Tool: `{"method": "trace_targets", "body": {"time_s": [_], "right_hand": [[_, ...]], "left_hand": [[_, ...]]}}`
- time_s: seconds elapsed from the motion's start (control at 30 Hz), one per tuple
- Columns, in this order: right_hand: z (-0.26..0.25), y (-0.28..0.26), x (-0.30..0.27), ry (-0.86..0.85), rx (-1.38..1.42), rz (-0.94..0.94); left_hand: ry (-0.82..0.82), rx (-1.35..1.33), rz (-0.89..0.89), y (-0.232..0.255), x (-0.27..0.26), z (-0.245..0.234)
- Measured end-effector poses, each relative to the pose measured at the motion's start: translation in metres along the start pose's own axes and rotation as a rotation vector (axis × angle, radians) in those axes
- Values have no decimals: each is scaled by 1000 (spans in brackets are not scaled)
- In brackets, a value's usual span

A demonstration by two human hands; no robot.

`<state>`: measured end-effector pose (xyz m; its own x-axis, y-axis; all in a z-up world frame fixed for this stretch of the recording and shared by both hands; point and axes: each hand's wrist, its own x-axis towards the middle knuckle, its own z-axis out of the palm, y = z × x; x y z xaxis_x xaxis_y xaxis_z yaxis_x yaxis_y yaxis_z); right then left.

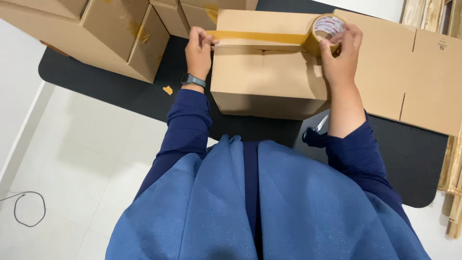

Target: The person assembles cardboard boxes by hand and secures them with adhesive tape, using scissors to cut the tape from a roll.

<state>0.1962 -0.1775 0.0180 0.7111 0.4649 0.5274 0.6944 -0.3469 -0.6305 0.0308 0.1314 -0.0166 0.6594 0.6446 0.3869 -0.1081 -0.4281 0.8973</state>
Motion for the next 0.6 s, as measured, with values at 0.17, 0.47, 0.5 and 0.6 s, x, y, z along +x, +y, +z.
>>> {"method": "trace_targets", "body": {"time_s": [0.17, 0.47, 0.5, 0.6], "right_hand": [[4, -7, 0, -21, 37, 140], [12, -46, 10, -119, -77, 172], [12, -52, 11, -144, -66, 196], [20, -46, 12, -192, -72, 221]], "left_hand": [[212, 55, 146, -18, 4, -13], [13, -339, -221, -36, 17, -49], [-6, -275, -203, -32, 18, -56], [-76, -229, -124, -43, 21, -78]]}}
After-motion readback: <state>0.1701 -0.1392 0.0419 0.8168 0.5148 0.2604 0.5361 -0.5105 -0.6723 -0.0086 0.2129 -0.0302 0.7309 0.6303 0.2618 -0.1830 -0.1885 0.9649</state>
